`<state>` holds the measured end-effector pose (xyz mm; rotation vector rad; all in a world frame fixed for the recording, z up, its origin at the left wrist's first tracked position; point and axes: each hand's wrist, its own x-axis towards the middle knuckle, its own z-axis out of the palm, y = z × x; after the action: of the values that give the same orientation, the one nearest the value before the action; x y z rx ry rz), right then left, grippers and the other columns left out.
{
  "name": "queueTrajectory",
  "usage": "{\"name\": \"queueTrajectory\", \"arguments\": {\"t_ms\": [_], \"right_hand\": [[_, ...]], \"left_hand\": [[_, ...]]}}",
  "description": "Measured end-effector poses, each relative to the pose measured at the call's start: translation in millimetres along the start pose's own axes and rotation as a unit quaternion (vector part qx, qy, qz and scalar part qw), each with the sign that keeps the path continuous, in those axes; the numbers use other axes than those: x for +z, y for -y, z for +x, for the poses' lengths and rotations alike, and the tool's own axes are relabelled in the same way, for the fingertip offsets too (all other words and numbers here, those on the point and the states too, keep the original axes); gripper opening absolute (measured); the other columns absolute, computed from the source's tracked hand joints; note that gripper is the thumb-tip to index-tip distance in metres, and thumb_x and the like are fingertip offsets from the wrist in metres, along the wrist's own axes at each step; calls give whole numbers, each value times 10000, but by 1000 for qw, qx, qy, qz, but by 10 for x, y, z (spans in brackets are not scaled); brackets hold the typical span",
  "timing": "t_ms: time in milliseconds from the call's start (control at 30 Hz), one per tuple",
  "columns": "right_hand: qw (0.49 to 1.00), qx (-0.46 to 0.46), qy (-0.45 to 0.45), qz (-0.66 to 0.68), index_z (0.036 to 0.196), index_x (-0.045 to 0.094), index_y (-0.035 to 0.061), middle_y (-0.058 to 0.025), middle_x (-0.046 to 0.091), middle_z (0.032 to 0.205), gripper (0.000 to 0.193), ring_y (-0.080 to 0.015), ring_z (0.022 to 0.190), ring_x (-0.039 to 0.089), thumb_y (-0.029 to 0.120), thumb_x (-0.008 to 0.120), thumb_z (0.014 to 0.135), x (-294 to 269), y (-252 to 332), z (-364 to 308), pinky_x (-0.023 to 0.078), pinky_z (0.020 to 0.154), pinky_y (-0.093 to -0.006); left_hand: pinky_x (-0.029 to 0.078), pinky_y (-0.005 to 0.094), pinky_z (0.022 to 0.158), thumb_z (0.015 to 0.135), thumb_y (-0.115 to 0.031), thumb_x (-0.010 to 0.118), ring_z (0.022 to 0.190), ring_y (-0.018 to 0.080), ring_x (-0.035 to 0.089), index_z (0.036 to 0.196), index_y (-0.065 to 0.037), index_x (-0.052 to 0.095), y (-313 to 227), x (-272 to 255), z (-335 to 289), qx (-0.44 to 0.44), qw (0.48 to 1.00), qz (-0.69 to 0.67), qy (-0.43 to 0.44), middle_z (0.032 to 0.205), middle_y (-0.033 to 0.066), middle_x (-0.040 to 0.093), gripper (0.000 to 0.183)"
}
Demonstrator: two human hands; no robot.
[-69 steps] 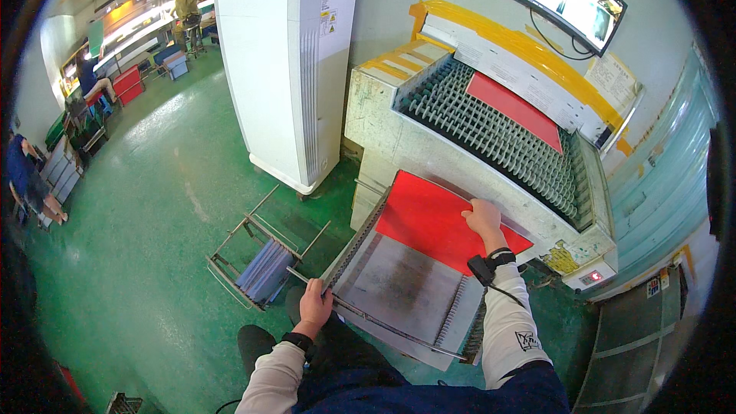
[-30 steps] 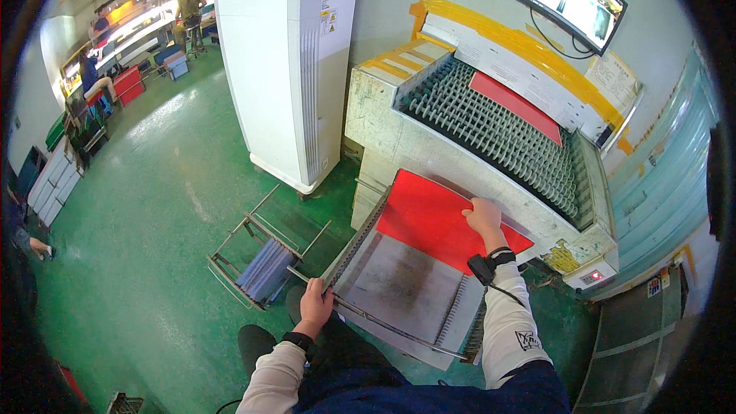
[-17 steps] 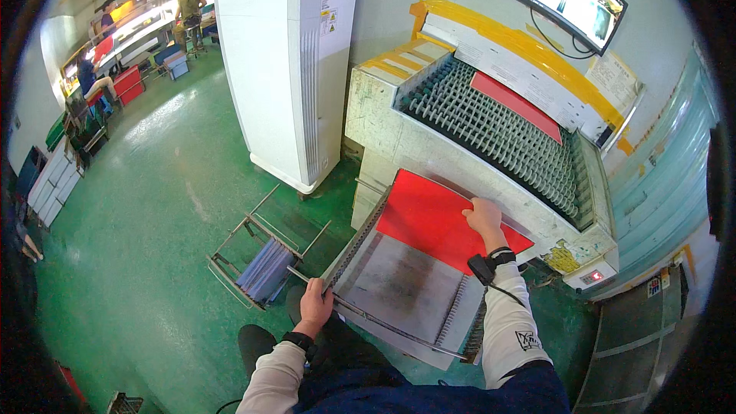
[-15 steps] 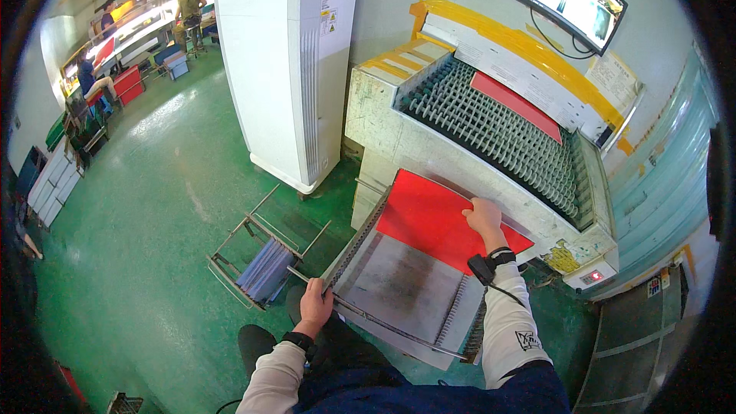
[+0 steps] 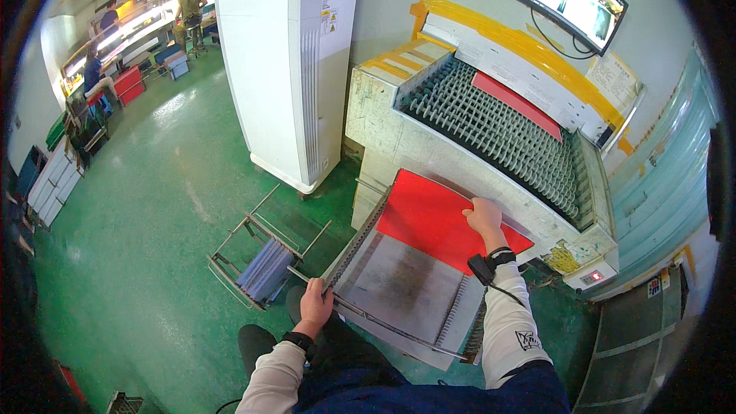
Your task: The recorder is loading red plates into a processing machine and organizing metal racks in a manufacturing facility.
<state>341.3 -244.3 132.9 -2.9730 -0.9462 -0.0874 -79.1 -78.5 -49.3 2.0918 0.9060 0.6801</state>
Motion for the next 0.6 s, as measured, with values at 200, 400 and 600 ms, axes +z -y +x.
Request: {"name": "queueTrajectory", "arguments": {"t_ms": [200,400,600], "right_hand": [[1000,0,-5,2,1022,707,74,-188,708,1033,338,-359,998,675,349,711,825,1,0,-1,530,866,-475],[1000,-1,-7,3,1014,708,75,-188,708,1030,332,-356,990,677,344,713,821,-10,1,-5,531,860,-474],[1000,-2,-11,3,1013,707,74,-185,709,1019,331,-354,989,678,343,714,820,5,-4,-4,532,856,-474]], "left_hand": [[490,485,748,865,-154,618,928,439,582,1061,-31,519,-3,-12,0,9,1000,4,-1,1029,181,559,251],[489,486,747,866,-153,618,930,441,580,1053,-25,515,13,4,-2,-3,1000,-3,3,1025,187,554,249],[488,491,743,861,-152,623,924,444,580,1050,-22,514,-1,-2,4,-1,1000,0,2,1021,186,554,253]]}}
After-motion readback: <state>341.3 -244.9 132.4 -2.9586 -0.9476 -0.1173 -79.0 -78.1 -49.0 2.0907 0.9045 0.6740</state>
